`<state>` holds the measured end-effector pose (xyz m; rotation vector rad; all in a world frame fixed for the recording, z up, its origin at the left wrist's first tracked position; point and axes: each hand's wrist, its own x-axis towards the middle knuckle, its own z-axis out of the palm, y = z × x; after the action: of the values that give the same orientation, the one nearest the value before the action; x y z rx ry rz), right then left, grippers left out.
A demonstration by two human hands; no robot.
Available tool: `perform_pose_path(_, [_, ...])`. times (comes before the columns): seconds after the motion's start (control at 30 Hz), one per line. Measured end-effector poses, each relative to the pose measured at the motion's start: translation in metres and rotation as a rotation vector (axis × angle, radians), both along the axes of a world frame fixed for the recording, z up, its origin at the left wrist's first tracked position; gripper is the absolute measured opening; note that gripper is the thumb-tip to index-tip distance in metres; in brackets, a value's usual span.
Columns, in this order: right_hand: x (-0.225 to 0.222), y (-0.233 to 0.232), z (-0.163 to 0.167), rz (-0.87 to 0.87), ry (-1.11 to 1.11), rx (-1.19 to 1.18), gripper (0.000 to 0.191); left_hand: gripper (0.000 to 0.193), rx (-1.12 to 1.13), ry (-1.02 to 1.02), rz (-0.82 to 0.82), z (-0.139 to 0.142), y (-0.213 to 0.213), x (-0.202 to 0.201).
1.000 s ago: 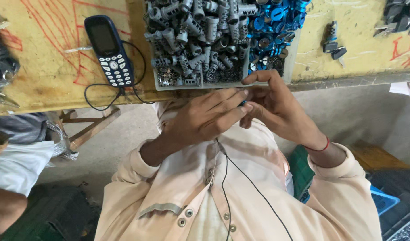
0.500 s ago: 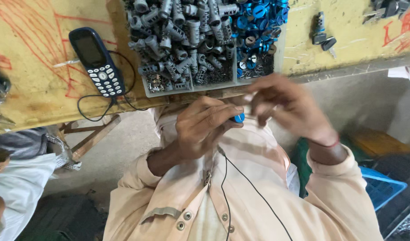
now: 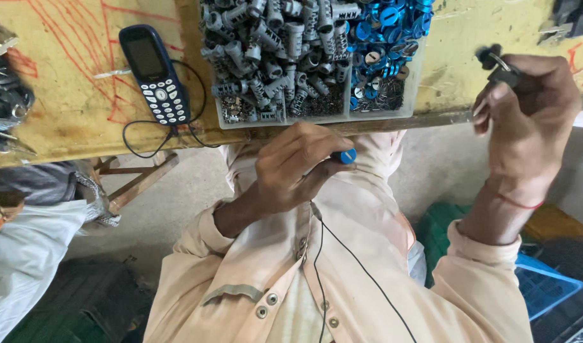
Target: The person picks small gray and blue plastic components from a tray on the workbench and fits them together by hand, pressing parts into place one at a time and placing finished assemblies back into the tray.
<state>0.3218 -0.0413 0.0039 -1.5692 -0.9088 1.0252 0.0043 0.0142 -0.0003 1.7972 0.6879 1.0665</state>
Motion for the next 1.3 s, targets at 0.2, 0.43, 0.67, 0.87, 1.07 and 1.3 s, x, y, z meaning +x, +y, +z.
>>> perform_pose_path(0.2, [-0.121, 0.003, 0.006, 0.187, -0.076, 0.494, 0.044, 0.042, 0.127, 0.099, 0.019, 0.005, -0.002, 0.003])
perform_pose_path(0.43, [-0.097, -0.007, 0.008, 0.676, -0.607, 0.416, 0.072, 0.042, 0.227, 0.219, 0.008, -0.006, -0.007, -0.007])
perform_pose_path(0.67, [-0.106, 0.008, 0.023, 0.712, -0.454, 0.353, 0.091, 0.035, -0.67, -0.143, -0.044, -0.016, -0.033, 0.011])
perform_pose_path(0.87, [-0.109, 0.002, 0.019, 0.658, -0.482, 0.312, 0.099, 0.036, -0.668, -0.169, 0.072, -0.02, -0.041, 0.009])
perform_pose_path(1.07, [-0.114, -0.002, 0.017, 0.659, -0.496, 0.373, 0.093, 0.031, -0.749, -0.2, 0.14, -0.012, -0.042, 0.011])
perform_pose_path(1.3, [-0.108, 0.008, 0.03, 0.789, -0.628, 0.384, 0.082, 0.028, -0.584, -0.13, 0.112, -0.008, -0.036, 0.003])
